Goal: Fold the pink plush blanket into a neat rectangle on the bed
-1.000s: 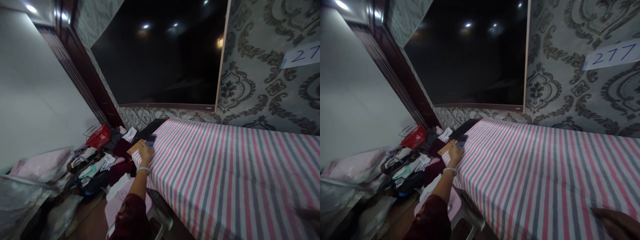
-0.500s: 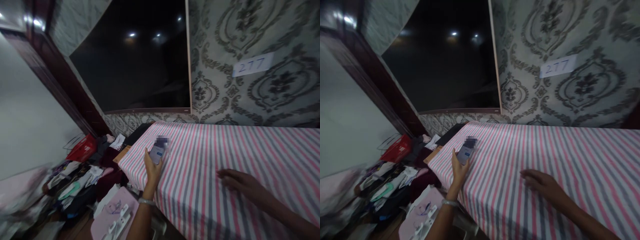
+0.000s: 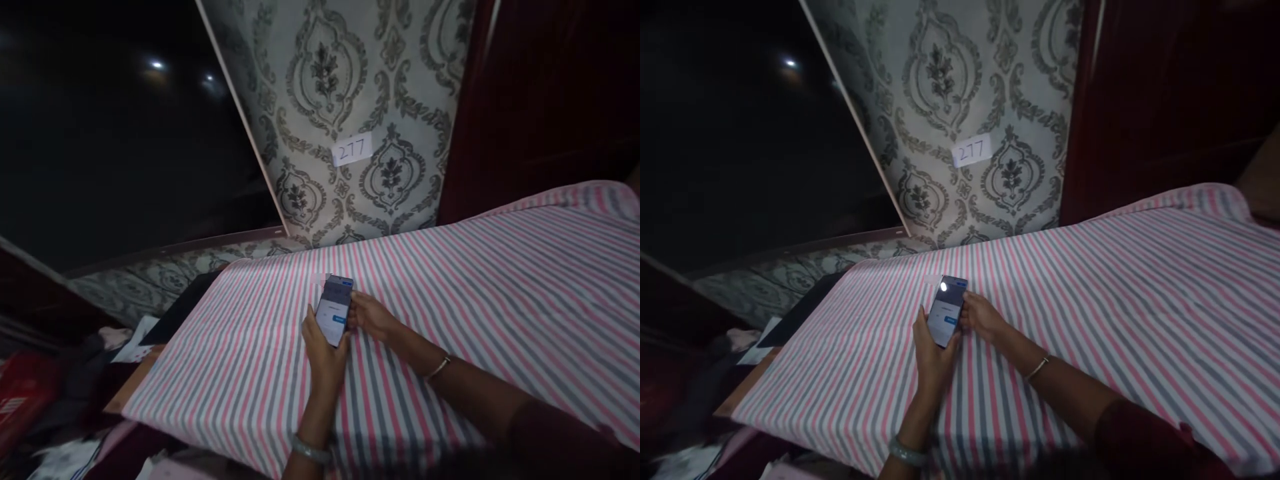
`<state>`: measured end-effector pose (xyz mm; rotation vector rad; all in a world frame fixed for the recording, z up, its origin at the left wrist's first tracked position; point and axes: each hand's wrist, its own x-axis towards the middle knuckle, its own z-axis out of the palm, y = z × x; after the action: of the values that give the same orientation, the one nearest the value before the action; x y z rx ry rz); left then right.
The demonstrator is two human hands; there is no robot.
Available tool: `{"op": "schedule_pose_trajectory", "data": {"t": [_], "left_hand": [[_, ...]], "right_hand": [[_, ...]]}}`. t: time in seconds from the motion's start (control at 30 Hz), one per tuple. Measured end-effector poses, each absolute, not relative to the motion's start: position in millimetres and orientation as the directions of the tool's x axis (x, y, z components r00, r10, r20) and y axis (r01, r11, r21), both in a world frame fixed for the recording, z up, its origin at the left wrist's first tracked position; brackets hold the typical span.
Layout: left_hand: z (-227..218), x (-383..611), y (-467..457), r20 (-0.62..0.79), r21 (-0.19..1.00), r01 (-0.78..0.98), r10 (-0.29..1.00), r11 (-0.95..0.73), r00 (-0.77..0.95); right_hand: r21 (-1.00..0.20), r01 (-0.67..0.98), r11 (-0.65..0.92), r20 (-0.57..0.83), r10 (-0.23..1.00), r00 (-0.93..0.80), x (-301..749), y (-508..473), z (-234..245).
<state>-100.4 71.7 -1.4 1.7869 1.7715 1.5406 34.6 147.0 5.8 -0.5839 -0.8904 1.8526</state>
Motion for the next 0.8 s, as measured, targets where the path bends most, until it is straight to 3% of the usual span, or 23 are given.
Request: {"op": "schedule_pose_trajectory", "data": {"t": [0.07,0.17,0.23,0.33,0.4,0.53,0.63,0.8], "left_hand": [[5,-91,79,0.389,0.849,0.471,0.886,-0.239,-0.252],[17,-81,95,0.104,0.993,0.066,0.979,-0.093,-0.174],[25,-75,110,-0.093,0.974,-0.207,0.996,0.092,0.004],[34,-62,132,-0.284,0.846,-0.395,0.930,0.358,0.235],[37,-52,145,-0.331,0.782,-0.435,0.889,0.446,0.316],[34,-34,162,-0.296,0.706,-0.485,0.837,0.517,0.461],[27,-23,170,-0.243,0.703,-0.525,0.855,0.480,0.458],[18,-10,177,-0.331,0.689,-0.541,0.874,0.482,0.357]], "right_hand": [[-0.812,-0.523,-0.259,-0.062,0.929,-0.365,52,152,8],[-0.861,-0.437,-0.260,-0.124,0.941,-0.315,77,160,12],[-0.875,-0.408,-0.260,-0.138,0.942,-0.305,92,166,14],[-0.881,-0.408,-0.239,-0.125,0.950,-0.288,108,175,19],[-0.889,-0.405,-0.212,-0.103,0.956,-0.274,117,181,23],[-0.907,-0.395,-0.144,-0.055,0.972,-0.227,134,191,30],[-0.917,-0.390,-0.078,-0.008,0.984,-0.176,143,194,30],[-0.934,-0.357,0.013,0.050,0.994,-0.094,141,191,25]]}}
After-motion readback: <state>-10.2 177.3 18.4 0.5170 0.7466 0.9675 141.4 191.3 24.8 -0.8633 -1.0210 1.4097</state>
